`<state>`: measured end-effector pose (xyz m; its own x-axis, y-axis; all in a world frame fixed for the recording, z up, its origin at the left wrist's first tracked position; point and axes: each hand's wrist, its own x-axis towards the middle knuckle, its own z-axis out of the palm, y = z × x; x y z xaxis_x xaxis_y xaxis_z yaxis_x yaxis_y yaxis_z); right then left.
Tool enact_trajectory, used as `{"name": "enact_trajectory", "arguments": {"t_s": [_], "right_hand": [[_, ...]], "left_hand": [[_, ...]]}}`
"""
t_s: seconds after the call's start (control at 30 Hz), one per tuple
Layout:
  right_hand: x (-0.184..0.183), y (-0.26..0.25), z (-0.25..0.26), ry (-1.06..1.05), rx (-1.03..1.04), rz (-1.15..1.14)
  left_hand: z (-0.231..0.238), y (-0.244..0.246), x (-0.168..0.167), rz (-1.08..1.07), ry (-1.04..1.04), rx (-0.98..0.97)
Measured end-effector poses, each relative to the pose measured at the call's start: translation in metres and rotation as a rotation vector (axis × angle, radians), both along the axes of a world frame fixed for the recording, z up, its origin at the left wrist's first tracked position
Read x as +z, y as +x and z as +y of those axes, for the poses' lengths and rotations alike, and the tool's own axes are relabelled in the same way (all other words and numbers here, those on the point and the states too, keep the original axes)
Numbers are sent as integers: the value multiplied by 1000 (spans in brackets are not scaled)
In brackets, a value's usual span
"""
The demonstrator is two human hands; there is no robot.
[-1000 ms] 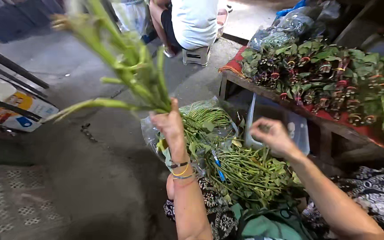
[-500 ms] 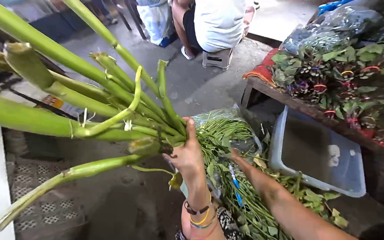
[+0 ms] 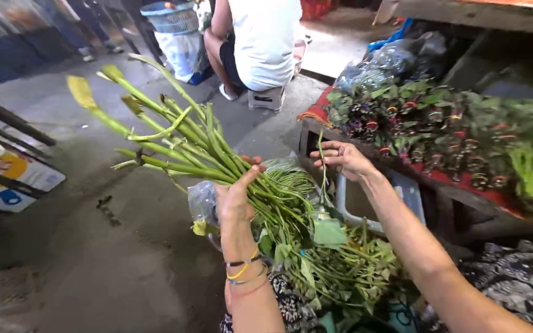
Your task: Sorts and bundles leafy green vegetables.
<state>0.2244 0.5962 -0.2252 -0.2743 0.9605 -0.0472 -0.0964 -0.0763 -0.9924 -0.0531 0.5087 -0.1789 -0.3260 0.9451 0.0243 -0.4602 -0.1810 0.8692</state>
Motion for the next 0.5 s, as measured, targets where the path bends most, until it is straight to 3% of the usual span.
{"name": "enact_trajectory", "arguments": {"t_s": [0.2,0.33,0.43,0.5], "right_hand": [[63,34,-57,204,-39,-78],[96,27,-98,490,-158,-198],[101,1,-118,623,-193,-276],[86,-18,-116,692,-160,-334]], "left_hand": [[0,24,-5,-200,-116,-252],[7,40,-13,-277,-177,-334],[12,52,-17,-354,-202,-364],[13,58,-20,-401,-192,-393]]}}
